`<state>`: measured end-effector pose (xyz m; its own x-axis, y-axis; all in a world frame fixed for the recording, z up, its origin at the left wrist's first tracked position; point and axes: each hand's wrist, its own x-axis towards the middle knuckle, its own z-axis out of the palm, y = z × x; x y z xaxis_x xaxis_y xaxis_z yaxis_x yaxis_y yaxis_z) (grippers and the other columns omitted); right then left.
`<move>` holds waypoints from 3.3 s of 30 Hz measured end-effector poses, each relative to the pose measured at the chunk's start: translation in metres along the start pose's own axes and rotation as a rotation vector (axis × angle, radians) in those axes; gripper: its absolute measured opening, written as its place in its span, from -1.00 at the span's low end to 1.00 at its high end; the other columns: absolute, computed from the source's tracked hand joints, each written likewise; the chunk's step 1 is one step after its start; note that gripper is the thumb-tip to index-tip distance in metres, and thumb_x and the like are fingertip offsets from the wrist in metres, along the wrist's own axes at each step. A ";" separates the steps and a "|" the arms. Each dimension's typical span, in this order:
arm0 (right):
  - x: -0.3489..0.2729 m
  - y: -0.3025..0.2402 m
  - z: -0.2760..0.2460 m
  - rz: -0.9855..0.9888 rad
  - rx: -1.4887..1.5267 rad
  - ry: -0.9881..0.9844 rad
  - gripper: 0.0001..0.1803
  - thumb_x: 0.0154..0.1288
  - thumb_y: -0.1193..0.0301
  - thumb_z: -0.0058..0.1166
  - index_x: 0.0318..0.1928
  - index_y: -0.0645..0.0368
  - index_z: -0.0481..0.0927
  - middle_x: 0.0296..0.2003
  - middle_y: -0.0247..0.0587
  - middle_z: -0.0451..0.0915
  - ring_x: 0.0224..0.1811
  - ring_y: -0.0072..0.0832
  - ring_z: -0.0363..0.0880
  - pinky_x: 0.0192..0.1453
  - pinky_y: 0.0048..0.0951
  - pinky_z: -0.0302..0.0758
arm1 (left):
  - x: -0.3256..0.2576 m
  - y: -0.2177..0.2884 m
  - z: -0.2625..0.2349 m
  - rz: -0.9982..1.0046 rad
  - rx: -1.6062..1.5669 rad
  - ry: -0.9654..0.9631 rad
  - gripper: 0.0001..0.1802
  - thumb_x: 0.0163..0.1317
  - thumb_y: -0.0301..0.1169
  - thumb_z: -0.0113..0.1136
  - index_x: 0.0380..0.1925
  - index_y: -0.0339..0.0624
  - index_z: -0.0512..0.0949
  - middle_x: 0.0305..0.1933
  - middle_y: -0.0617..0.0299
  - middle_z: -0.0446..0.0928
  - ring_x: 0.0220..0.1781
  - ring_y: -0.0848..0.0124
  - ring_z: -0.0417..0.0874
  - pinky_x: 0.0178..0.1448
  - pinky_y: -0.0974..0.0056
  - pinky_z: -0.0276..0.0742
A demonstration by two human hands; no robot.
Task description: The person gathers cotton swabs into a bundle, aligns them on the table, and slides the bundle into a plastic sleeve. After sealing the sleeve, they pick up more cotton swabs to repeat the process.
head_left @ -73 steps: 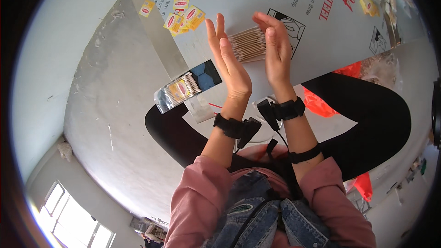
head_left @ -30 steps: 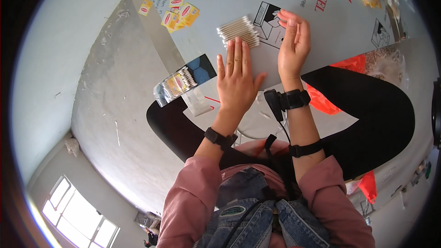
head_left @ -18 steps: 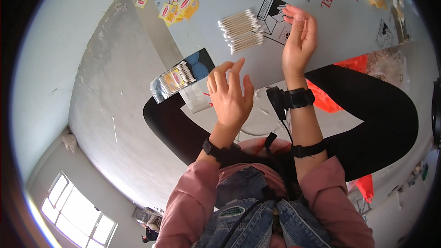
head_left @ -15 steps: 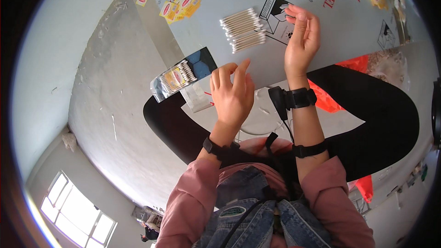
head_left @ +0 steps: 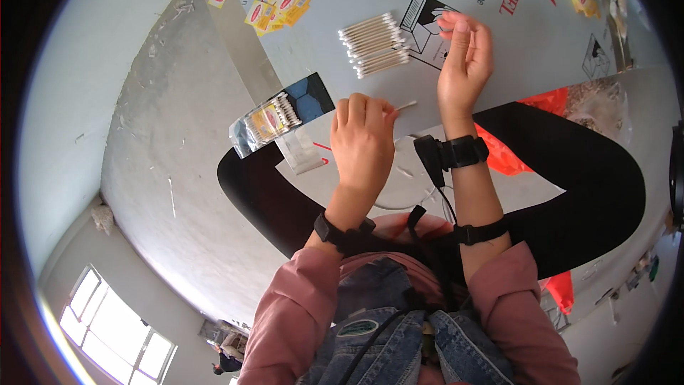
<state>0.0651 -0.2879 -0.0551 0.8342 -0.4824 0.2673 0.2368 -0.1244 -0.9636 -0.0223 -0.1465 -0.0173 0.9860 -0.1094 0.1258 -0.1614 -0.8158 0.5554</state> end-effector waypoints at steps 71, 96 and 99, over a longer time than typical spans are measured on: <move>0.003 0.004 -0.001 -0.308 -0.381 -0.330 -0.70 0.01 0.82 0.02 -0.48 0.13 0.66 -0.17 -0.26 0.57 -0.17 -0.31 0.57 -0.17 -0.36 0.53 | 0.063 -0.029 0.021 0.121 0.299 -0.075 -0.22 0.39 -0.13 -0.11 0.51 -0.34 0.11 0.64 -0.03 0.02 0.69 0.11 -0.03 0.66 -0.08 -0.12; 0.003 0.003 0.003 -0.328 -0.416 -0.310 -0.70 0.04 0.79 0.07 -0.39 0.06 0.66 -0.12 -0.31 0.56 -0.14 -0.32 0.57 -0.13 -0.31 0.55 | 0.062 -0.028 0.022 0.115 0.304 -0.067 -0.21 0.37 -0.12 -0.09 0.51 -0.33 0.12 0.64 0.00 0.03 0.69 0.15 -0.03 0.67 -0.06 -0.13; 0.002 0.002 0.003 -0.347 -0.481 -0.320 -0.71 0.06 0.77 0.08 -0.39 0.06 0.66 -0.12 -0.31 0.56 -0.14 -0.31 0.57 -0.11 -0.30 0.54 | 0.062 -0.028 0.021 0.110 0.288 -0.075 -0.21 0.38 -0.13 -0.08 0.52 -0.32 0.10 0.65 0.01 0.01 0.70 0.15 -0.06 0.67 -0.06 -0.15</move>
<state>0.0692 -0.2866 -0.0565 0.8739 -0.0735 0.4806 0.3310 -0.6340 -0.6989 0.0440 -0.1424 -0.0426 0.9652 -0.2391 0.1055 -0.2597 -0.9226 0.2852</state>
